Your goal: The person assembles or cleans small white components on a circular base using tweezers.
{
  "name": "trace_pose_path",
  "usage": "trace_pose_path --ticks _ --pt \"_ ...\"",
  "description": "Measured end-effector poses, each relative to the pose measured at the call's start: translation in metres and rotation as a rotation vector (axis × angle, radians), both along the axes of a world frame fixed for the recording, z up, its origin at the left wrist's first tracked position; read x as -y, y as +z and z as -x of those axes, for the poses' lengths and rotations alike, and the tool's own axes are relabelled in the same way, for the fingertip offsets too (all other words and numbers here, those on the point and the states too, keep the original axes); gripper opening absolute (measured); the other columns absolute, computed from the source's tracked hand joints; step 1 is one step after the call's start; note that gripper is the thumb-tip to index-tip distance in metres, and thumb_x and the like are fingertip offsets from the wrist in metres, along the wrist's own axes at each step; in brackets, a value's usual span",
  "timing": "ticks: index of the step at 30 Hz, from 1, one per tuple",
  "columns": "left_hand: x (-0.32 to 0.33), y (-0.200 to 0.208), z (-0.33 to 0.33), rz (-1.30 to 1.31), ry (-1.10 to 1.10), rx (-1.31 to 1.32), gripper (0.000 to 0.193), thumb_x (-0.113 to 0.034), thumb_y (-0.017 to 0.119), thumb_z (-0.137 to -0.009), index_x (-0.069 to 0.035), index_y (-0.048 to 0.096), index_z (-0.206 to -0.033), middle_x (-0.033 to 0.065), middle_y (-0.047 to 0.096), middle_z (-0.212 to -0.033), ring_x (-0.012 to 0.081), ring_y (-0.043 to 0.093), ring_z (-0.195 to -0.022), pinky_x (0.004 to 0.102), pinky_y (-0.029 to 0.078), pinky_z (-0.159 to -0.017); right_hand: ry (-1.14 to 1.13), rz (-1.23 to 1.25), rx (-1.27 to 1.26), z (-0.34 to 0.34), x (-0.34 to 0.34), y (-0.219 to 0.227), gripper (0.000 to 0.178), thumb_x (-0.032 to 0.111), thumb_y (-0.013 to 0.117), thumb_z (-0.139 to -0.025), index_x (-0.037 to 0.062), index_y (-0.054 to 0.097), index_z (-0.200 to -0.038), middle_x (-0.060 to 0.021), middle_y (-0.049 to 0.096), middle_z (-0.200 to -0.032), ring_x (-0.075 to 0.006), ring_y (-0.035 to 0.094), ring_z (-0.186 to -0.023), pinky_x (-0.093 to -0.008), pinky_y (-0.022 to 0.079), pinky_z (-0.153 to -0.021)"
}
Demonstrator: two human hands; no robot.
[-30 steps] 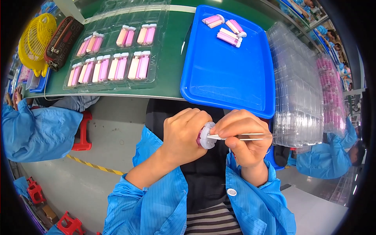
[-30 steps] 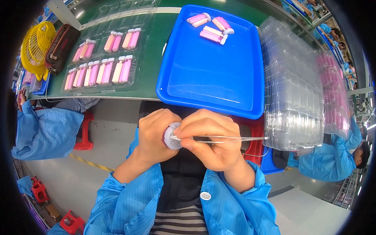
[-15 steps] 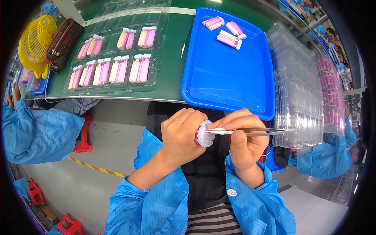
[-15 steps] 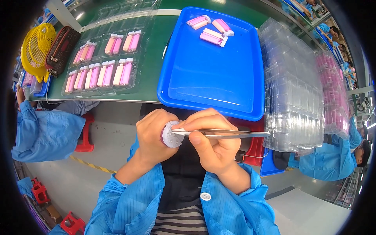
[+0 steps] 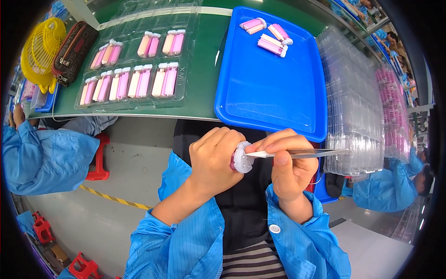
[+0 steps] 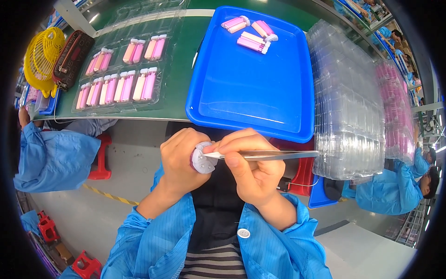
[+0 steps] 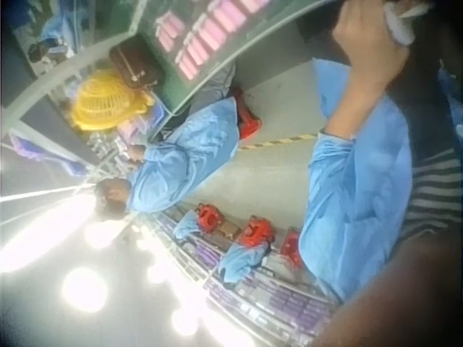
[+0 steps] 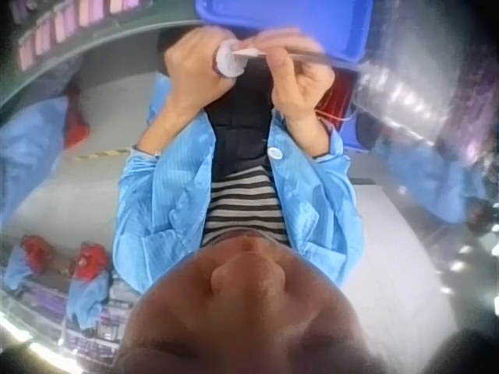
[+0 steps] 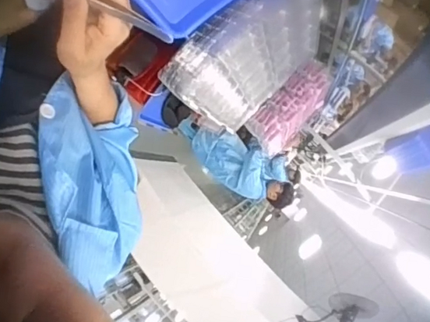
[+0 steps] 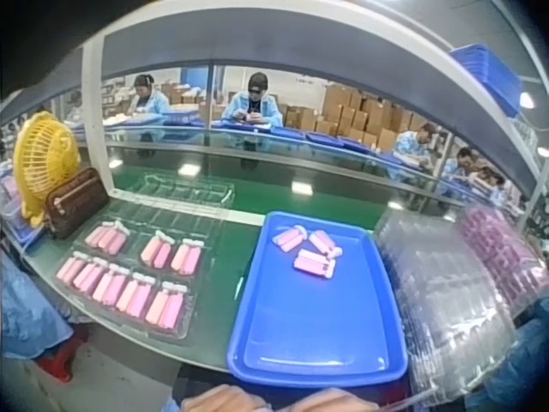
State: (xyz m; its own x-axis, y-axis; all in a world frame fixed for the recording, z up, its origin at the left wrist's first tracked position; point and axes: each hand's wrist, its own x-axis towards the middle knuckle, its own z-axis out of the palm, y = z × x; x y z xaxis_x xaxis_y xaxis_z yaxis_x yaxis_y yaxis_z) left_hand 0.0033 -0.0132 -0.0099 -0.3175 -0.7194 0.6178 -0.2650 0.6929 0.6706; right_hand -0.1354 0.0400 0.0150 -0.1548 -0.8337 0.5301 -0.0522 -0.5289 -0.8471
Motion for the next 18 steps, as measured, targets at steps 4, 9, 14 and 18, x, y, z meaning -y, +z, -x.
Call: trace_pose_path --ticks 4,9,14,18 --pt "0.0001 0.0006 0.0007 0.013 -0.002 -0.006 0.021 -0.001 0.075 -0.062 -0.004 0.059 -0.074 0.0087 0.060 -0.068 0.0280 0.059 -0.058 0.0346 0.045 -0.052 -0.021 0.032 -0.032 0.0019 -0.0008 -0.0022 0.025 0.017 0.054 -0.099 -0.0061 0.056 -0.092 -0.0189 0.061 -0.086 -0.0306 0.070 -0.077 -0.0377 0.059 -0.069" --pt "-0.0012 -0.0006 0.0005 0.015 0.002 0.014 0.020 -0.001 0.075 -0.063 -0.004 0.059 -0.074 0.0089 0.060 -0.068 0.0284 0.059 -0.058 0.0349 0.045 -0.052 -0.003 0.005 0.064 0.0024 -0.0032 -0.0053 0.013 0.004 0.062 -0.092 -0.0079 0.062 -0.095 -0.0196 0.065 -0.092 -0.0241 0.067 -0.083 -0.0316 0.054 -0.075" --pt "-0.0015 -0.0005 -0.0003 0.006 -0.002 0.009 0.020 -0.001 0.075 -0.063 -0.004 0.059 -0.075 0.0092 0.060 -0.068 0.0286 0.059 -0.059 0.0349 0.046 -0.052 -0.008 0.010 -0.026 0.0015 -0.0017 -0.0017 0.023 0.015 0.055 -0.098 -0.0071 0.057 -0.092 -0.0195 0.061 -0.086 -0.0300 0.070 -0.076 -0.0382 0.059 -0.069" --pt "-0.0012 -0.0018 -0.0003 0.007 -0.003 0.006 0.020 -0.001 0.075 -0.063 -0.004 0.059 -0.075 0.0092 0.060 -0.069 0.0288 0.059 -0.059 0.0347 0.045 -0.052 -0.018 0.014 -0.068 0.0018 -0.0013 -0.0001 0.021 0.013 0.056 -0.097 -0.0071 0.058 -0.092 -0.0201 0.062 -0.085 -0.0297 0.070 -0.076 -0.0376 0.059 -0.069"
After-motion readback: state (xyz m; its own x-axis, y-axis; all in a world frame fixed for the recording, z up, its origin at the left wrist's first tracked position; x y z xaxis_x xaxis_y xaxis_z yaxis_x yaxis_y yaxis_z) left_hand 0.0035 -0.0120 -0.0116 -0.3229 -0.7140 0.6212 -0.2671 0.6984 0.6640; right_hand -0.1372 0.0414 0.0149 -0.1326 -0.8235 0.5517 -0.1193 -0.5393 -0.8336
